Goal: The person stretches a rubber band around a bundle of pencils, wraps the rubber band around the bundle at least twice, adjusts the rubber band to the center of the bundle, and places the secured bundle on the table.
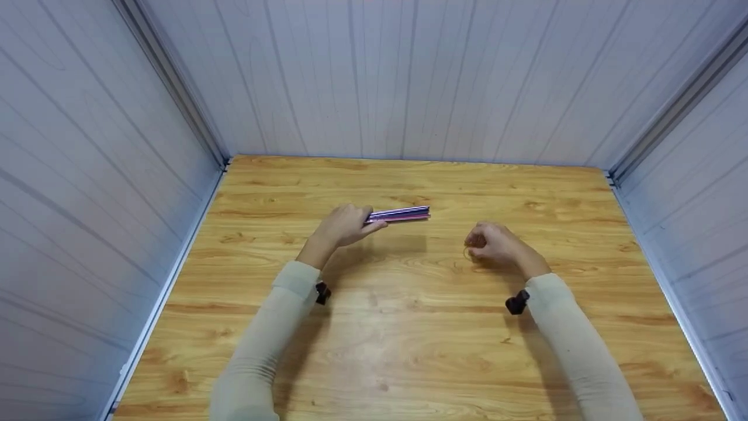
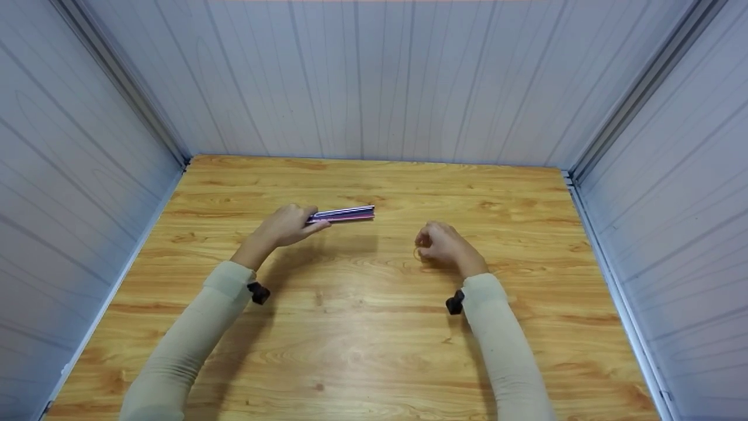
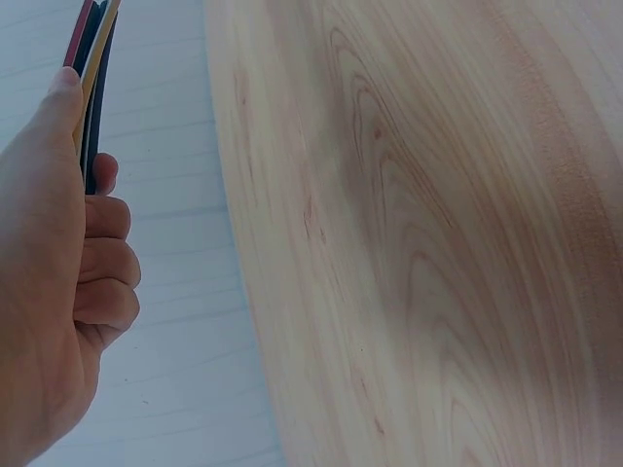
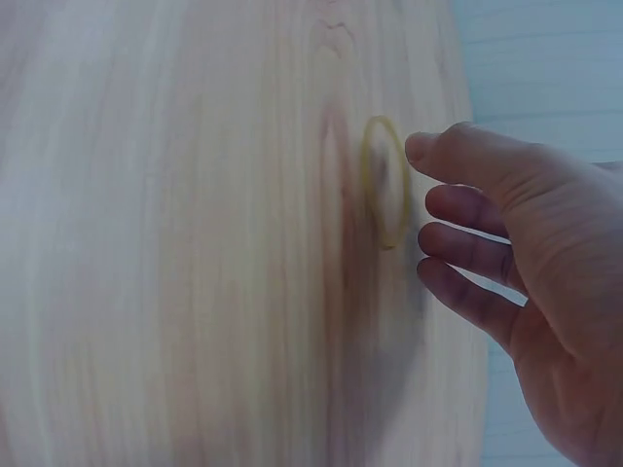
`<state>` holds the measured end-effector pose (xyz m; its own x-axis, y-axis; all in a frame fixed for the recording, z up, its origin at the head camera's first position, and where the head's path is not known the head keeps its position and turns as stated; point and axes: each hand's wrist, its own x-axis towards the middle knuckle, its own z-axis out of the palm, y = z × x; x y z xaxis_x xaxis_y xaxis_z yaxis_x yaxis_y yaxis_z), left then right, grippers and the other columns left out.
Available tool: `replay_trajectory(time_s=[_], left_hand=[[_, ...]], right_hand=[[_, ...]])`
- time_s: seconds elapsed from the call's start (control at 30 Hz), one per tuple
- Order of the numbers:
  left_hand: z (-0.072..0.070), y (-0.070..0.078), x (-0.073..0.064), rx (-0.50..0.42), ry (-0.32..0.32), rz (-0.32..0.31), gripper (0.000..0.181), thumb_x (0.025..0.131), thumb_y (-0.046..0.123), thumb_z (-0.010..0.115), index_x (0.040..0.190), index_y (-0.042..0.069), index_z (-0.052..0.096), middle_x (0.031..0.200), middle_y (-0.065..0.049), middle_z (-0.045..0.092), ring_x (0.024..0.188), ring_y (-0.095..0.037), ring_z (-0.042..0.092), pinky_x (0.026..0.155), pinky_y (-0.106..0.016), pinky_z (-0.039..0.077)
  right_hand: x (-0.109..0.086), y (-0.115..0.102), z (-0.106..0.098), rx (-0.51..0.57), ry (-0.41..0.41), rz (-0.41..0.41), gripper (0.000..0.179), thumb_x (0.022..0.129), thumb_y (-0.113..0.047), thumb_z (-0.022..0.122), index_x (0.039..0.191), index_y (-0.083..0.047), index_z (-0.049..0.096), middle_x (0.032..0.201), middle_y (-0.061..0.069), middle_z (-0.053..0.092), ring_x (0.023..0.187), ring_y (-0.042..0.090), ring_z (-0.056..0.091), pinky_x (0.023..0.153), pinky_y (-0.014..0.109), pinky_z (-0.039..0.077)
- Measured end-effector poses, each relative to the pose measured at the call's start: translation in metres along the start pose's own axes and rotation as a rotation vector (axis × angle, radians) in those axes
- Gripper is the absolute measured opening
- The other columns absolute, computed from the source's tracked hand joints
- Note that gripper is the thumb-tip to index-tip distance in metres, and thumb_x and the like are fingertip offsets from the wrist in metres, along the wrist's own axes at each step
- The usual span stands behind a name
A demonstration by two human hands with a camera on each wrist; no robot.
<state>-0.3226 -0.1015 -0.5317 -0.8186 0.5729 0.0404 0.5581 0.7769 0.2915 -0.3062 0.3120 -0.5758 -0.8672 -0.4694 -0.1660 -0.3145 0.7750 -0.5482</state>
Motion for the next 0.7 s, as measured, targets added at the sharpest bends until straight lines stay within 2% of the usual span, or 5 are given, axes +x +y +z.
replay_trajectory(time_s=[0.2,0.37,0.7], left_hand=[[-0.0008,0.0006,-0.0016,-0.006,0.003,-0.004,0.056,0.117,0.056,0.055,0.093,0.006,0.060,0.070,0.005,0.036,0.064,-0.013,0.033,0.063,-0.030,0.031],[-0.0017,0.0015,-0.0024,-0.017,-0.007,-0.012,0.055,0.117,0.056,0.055,0.093,0.007,0.060,0.070,0.004,0.036,0.065,-0.013,0.035,0.064,-0.030,0.033],[-0.0020,0.0015,-0.0025,0.002,0.001,-0.012,0.055,0.116,0.056,0.055,0.091,0.007,0.059,0.070,0.004,0.038,0.065,-0.013,0.037,0.065,-0.030,0.033]], right_hand=[[0.0005,0.0046,0.0042,-0.015,0.016,-0.016,0.012,0.108,-0.012,0.075,0.112,-0.007,0.084,0.113,0.014,0.073,0.101,0.026,0.072,0.093,0.046,0.061],[0.0007,0.0043,0.0052,-0.043,0.042,-0.023,0.010,0.106,-0.009,0.075,0.101,-0.008,0.084,0.107,0.011,0.072,0.097,0.024,0.069,0.090,0.040,0.056],[0.0035,0.0045,0.0099,-0.070,0.063,-0.030,0.010,0.104,-0.008,0.075,0.095,-0.010,0.080,0.103,0.009,0.067,0.092,0.020,0.059,0.085,0.036,0.048]])
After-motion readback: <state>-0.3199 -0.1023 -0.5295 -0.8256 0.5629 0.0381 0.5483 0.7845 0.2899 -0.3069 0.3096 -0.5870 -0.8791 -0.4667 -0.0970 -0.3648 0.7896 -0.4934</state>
